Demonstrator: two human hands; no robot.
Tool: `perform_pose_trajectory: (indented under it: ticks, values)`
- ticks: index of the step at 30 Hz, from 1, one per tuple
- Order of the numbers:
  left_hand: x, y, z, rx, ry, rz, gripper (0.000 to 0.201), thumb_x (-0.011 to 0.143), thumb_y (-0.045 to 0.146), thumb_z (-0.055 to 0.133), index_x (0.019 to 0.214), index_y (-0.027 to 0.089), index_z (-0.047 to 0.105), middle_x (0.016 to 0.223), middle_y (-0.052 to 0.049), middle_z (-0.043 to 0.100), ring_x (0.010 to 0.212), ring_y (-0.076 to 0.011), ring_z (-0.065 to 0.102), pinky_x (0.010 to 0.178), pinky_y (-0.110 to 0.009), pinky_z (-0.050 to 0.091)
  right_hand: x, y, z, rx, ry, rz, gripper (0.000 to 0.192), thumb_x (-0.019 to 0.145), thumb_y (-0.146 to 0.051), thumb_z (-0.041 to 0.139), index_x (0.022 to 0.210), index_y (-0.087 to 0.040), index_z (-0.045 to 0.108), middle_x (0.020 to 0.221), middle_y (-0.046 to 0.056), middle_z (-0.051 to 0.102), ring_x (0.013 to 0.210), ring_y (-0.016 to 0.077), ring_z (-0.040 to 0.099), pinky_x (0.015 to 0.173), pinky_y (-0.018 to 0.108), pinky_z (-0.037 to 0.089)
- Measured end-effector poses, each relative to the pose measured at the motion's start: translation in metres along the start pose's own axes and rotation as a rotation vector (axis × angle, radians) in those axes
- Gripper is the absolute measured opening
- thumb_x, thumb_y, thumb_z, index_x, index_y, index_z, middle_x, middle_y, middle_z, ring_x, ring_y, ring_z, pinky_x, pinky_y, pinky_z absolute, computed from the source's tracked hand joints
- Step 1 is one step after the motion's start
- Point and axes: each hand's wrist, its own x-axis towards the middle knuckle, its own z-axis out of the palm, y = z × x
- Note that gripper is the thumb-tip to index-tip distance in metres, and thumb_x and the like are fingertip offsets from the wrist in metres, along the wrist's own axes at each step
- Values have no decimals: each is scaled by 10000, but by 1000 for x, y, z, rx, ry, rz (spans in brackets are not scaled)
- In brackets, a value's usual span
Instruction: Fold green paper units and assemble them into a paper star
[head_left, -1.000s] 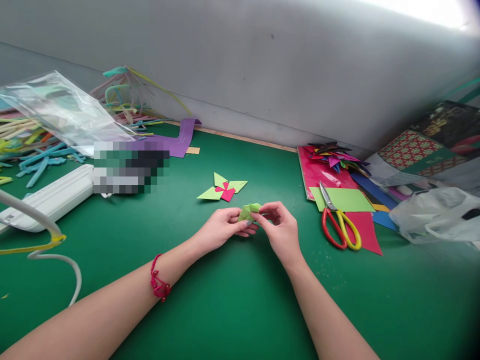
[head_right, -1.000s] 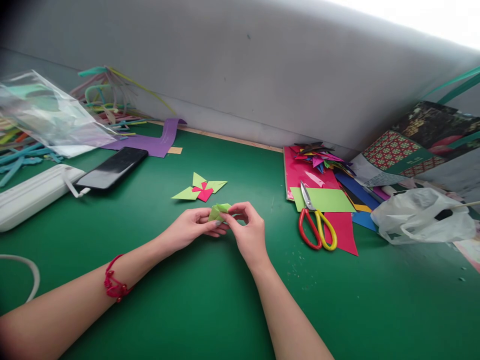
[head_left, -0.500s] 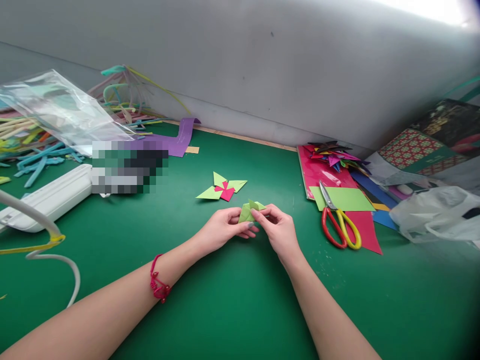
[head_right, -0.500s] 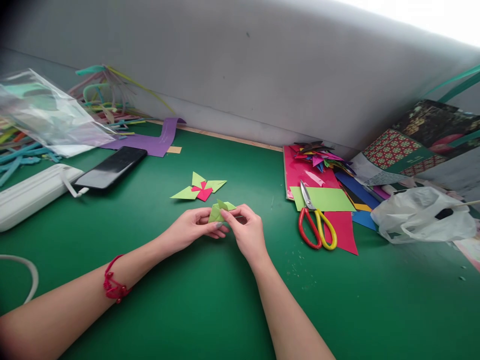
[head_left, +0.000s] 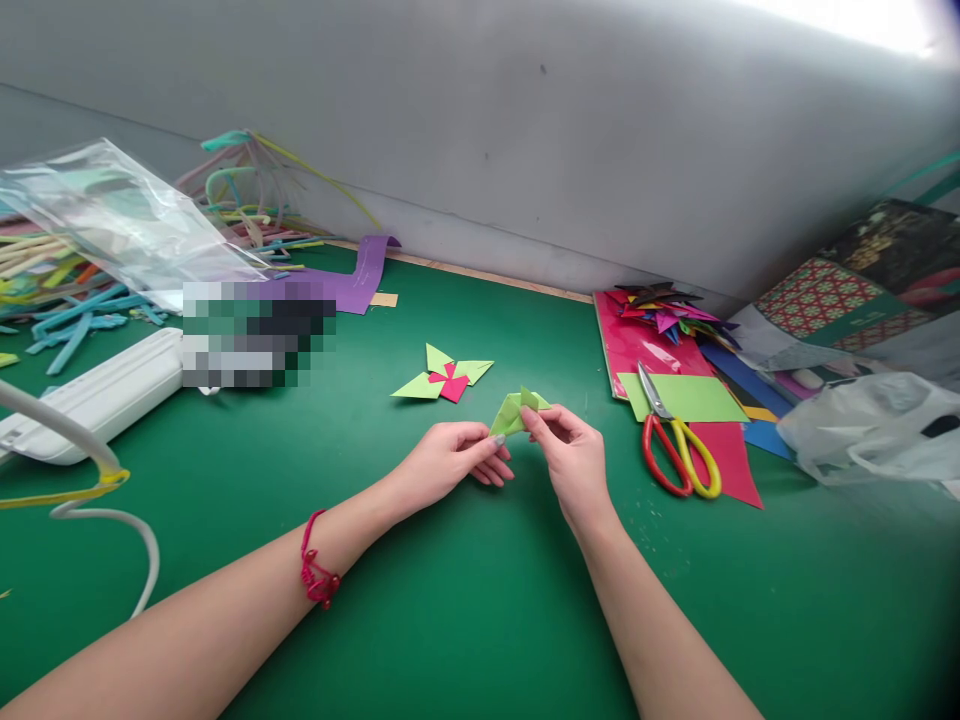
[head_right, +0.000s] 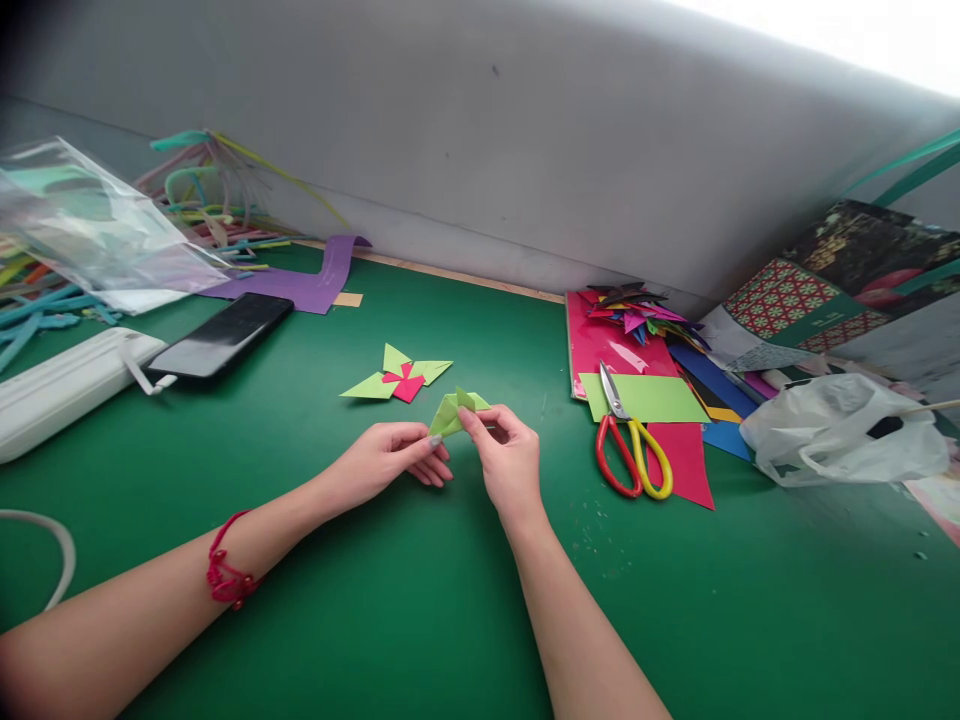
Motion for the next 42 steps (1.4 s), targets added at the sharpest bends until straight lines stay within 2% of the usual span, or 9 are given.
perform_pose_trajectory:
  ticks: [8,13,19,30,33,36,39,42]
  values:
    - [0,0,1,-21,-10,8,388,858,446,391,866,106,578,736,-116,687,646,-189,655,654,-332,518,0,-2,-1,19,31,34,245,695,-415,631,693,-171,603,648,-5,554,594,115,484,577,239,412]
    - [1,0,-1,-17,-28,17,327,868,414,391,868,125,546,729,-101,681,648,-178,649,641,-310,512,2,-3,-6,-13,3,26,261,705,-423,616,700,-163,603,626,-1,532,593,119,473,560,244,405]
    - [0,-3,-4,159,-90,66,314,876,393,365,865,146,558,705,-66,681,649,-153,627,661,-277,496,6,-3,-12,-88,-28,7,271,696,-435,617,679,-164,610,627,5,556,605,127,491,571,247,409]
    - [-4,1,-8,457,-102,82,275,888,328,310,769,202,523,572,14,641,681,-148,605,699,-243,444,6,-3,-12,-102,-48,18,247,689,-418,634,658,-174,612,640,-2,567,605,126,498,570,241,396]
    - [-4,3,-9,403,-115,65,276,885,333,318,829,190,548,617,-5,657,675,-149,604,677,-250,454,6,-4,-14,-98,-34,34,241,693,-411,633,666,-173,613,620,-8,563,599,120,496,570,235,394]
    - [-2,3,-10,246,-112,37,268,873,339,358,929,161,551,759,-60,682,743,-169,614,656,-270,474,7,-5,-16,-78,-10,45,247,699,-416,626,672,-171,615,605,-11,564,592,118,501,580,235,398]
    - [1,1,-11,42,-18,34,333,872,401,355,972,135,528,898,-119,667,856,-214,622,688,-319,491,6,-5,-15,-76,-6,45,262,700,-427,620,666,-168,610,601,-8,565,584,121,506,576,238,398]
    - [4,-1,-9,-7,42,58,342,826,446,459,922,125,525,855,-119,672,819,-225,643,715,-350,494,2,-4,-9,-95,-5,23,271,706,-430,612,641,-168,585,579,-14,544,560,118,491,543,233,379]
